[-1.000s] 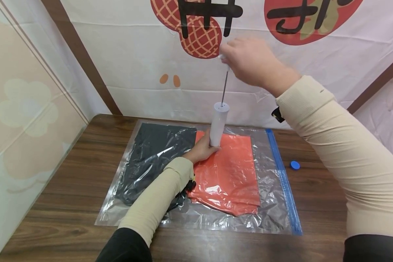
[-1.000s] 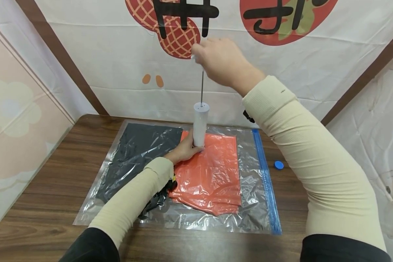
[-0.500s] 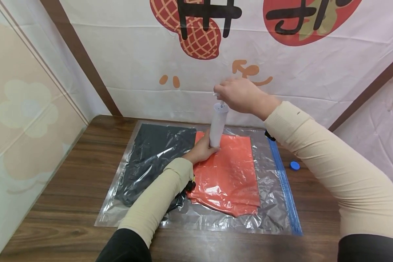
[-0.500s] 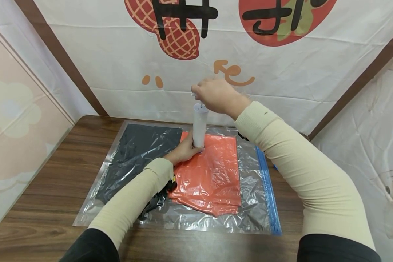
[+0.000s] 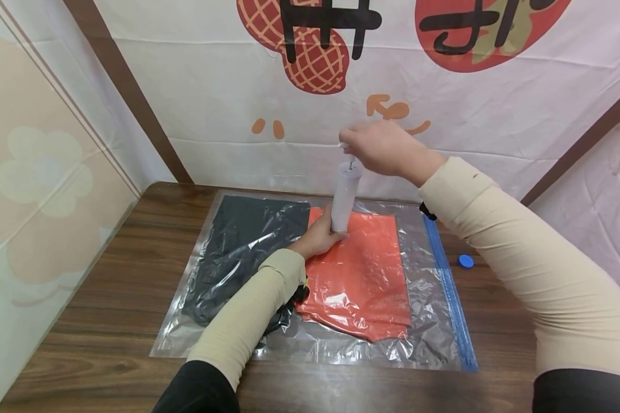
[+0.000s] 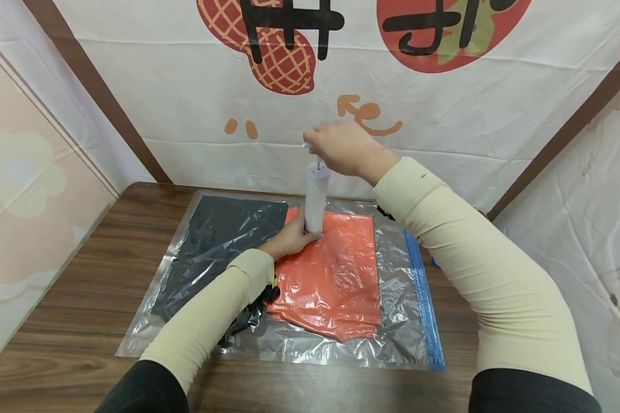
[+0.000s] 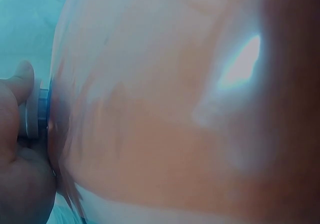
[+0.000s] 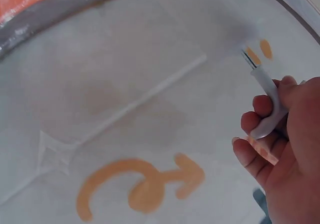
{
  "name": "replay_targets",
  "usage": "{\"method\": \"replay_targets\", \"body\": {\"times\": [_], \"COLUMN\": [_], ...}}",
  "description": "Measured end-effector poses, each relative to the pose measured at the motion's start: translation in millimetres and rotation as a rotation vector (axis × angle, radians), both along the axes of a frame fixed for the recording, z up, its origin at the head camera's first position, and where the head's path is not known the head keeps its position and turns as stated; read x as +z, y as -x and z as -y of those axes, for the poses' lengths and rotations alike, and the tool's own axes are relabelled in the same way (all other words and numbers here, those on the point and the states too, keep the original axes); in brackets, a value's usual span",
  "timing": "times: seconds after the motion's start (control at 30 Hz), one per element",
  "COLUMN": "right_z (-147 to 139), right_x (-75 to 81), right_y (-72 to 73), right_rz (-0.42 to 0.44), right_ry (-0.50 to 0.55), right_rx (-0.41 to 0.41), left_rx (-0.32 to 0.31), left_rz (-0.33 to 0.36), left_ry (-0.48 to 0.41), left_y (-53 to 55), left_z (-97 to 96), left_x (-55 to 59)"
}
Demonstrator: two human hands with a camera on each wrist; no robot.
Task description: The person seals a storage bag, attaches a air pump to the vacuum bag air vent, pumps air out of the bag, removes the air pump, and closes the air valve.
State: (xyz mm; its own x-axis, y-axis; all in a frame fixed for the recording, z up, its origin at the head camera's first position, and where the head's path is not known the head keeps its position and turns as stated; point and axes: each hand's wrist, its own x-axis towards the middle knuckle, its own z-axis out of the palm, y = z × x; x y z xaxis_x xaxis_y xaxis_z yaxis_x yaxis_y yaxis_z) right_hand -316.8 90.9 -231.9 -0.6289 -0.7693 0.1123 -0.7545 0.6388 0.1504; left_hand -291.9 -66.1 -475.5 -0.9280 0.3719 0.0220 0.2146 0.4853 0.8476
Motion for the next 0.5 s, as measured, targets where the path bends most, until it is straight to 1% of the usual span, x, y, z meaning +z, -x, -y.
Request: {"method": "replay_targets", "body": {"times": [0.1,0.23,0.3,0.5], "right_z": [-1.9,-3.1,-3.4,-4.1], "right_x": [17.5,40.9,50.1,76.4], "right_y": [0.2,-2.3,-3.3,-4.7], "right_rz": [-0.005,-0.026,-0.042,-0.100], "right_ry": [0.026,0.042,0.045,0.039], "right_rx": [-0.013,-0.028,-0.038,-0.103], "left_rx": [-0.003,0.012,0.018,0.021], "left_rz": [0.000,0.007,0.009,0.011], "left_ry": [0.001,0.008,0.009,0.012], "left_y": [1.4,2.9,3.4,3.5], "left_z": [-0.7,-1.8,-2.3,-2.1], "left_x": [-1.3,-2.1,-3.2,-2.3]}}
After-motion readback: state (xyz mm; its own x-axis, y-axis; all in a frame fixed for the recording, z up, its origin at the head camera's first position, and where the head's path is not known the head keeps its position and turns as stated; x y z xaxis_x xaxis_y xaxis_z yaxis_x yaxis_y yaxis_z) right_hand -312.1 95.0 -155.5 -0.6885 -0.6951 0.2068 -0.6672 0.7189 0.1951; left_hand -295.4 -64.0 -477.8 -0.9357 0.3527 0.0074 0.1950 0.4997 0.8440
